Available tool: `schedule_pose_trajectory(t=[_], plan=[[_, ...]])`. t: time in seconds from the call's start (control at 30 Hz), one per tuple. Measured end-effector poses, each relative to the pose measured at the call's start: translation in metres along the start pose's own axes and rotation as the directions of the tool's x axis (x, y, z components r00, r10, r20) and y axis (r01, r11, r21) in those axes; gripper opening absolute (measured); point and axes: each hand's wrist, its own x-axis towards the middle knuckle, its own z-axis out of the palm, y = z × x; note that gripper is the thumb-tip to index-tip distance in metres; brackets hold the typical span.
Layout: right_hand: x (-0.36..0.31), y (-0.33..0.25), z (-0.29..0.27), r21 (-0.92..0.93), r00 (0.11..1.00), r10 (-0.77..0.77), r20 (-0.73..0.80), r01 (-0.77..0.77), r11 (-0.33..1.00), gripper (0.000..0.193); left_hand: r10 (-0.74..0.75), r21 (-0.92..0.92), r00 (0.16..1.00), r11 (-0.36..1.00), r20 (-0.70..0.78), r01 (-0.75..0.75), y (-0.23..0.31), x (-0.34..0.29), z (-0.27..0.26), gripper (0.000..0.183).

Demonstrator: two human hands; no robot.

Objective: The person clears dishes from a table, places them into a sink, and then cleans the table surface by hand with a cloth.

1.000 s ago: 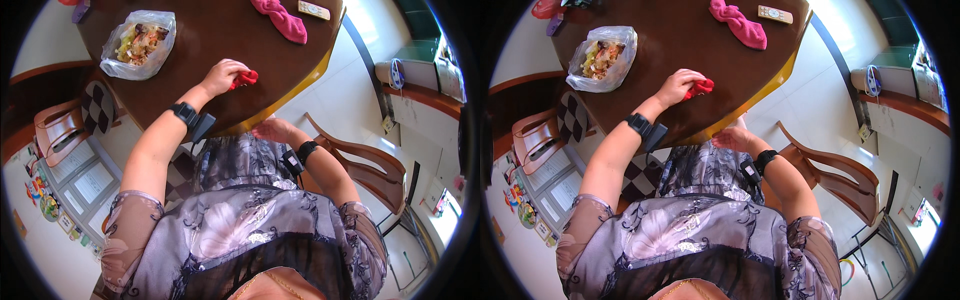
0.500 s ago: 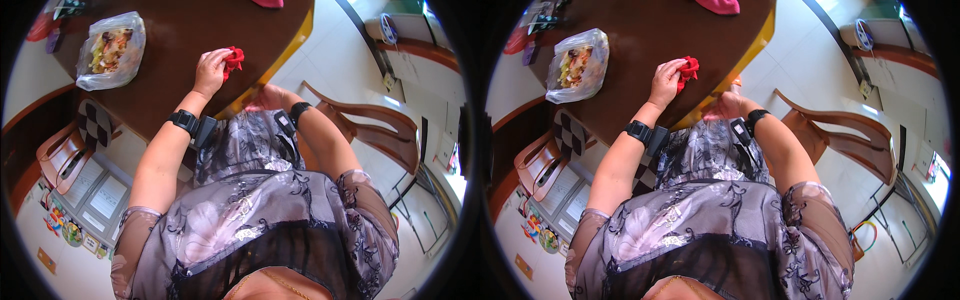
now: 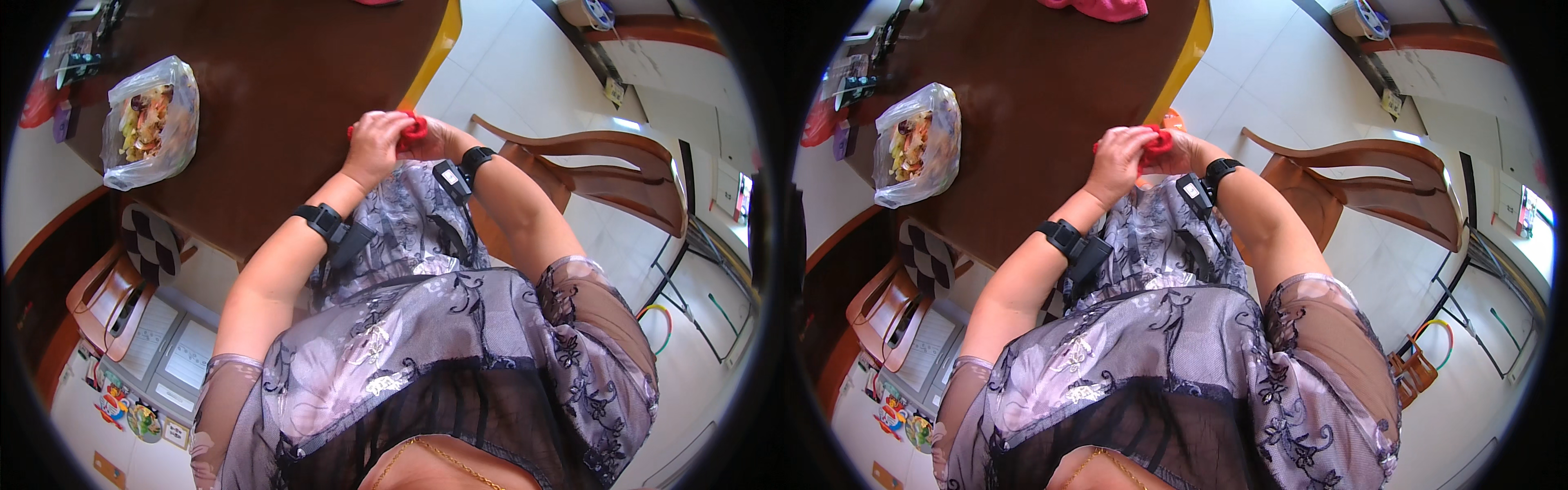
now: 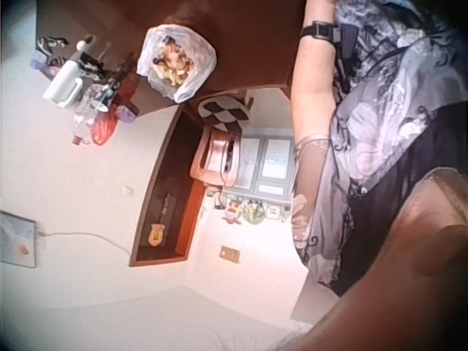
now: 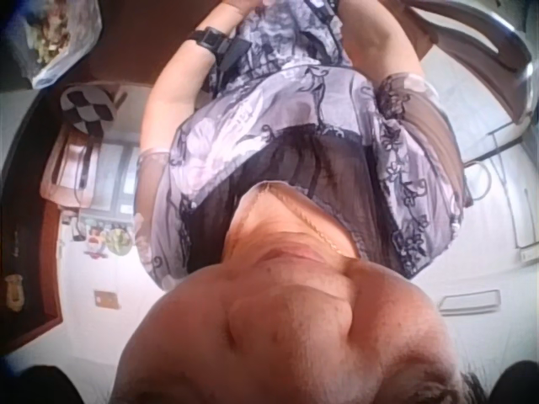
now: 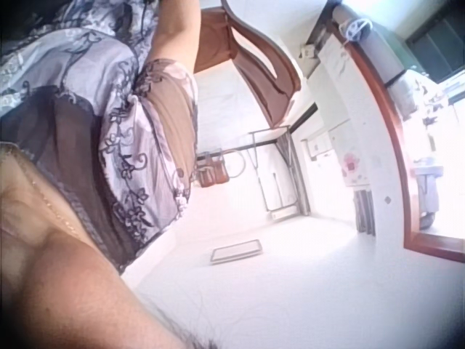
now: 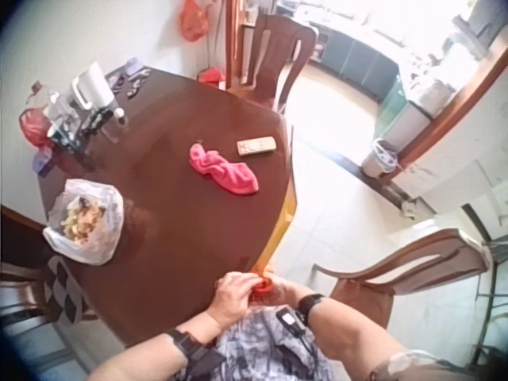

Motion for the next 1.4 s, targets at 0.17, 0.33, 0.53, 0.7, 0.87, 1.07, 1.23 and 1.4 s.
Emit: schedule_pose_trajectory(t=[0.17,0.33,0.53,0.7,0.87,1.07,1.23,1.4], plan=[[0.007,0.019,-0.016,0.026,0.993,-0.05,0.109,0.048,0.999,0.016,-0.088,-0.137,0.996,0.987,0.014,0.089,0.019,-0.012,0.006,0.03],[0.0,0.012,0.022,0.011,0.989,0.046,-0.138,-0.045,0.999,0.029,-0.511,-0.673,0.855,0.602,0.088,0.429,-0.001,-0.004,-0.021,0.027],[-0.007,0.029,0.011,0.076,0.956,0.08,-0.282,-0.061,0.995,0.03,-0.6,-0.899,0.674,-0.228,0.431,0.373,-0.044,-0.024,-0.072,0.031],[-0.043,0.032,0.01,0.04,0.93,0.194,-0.312,-0.191,0.981,0.03,-0.552,-0.803,0.638,-0.566,0.537,0.187,-0.047,-0.057,-0.093,0.033],[-0.041,0.001,0.092,-0.124,0.968,0.112,-0.224,-0.143,0.982,0.037,-0.553,-0.802,0.645,-0.574,0.528,0.164,-0.039,-0.088,-0.104,0.039],[0.028,-0.082,0.254,-0.463,0.835,-0.521,0.177,0.538,0.705,0.03,-0.686,-0.833,0.548,-0.553,0.478,0.034,-0.012,-0.094,-0.132,0.047],[0.105,-0.122,0.311,-0.749,0.497,-0.783,0.374,0.66,0.061,0.031,-0.749,-0.875,0.56,-0.477,0.354,-0.084,0.012,-0.1,-0.13,0.052],[0.145,-0.144,0.272,-0.898,0.63,-0.689,0.358,0.434,-0.07,0.039,-0.77,-0.881,0.54,-0.462,0.341,-0.103,0.021,-0.106,-0.126,0.051]])
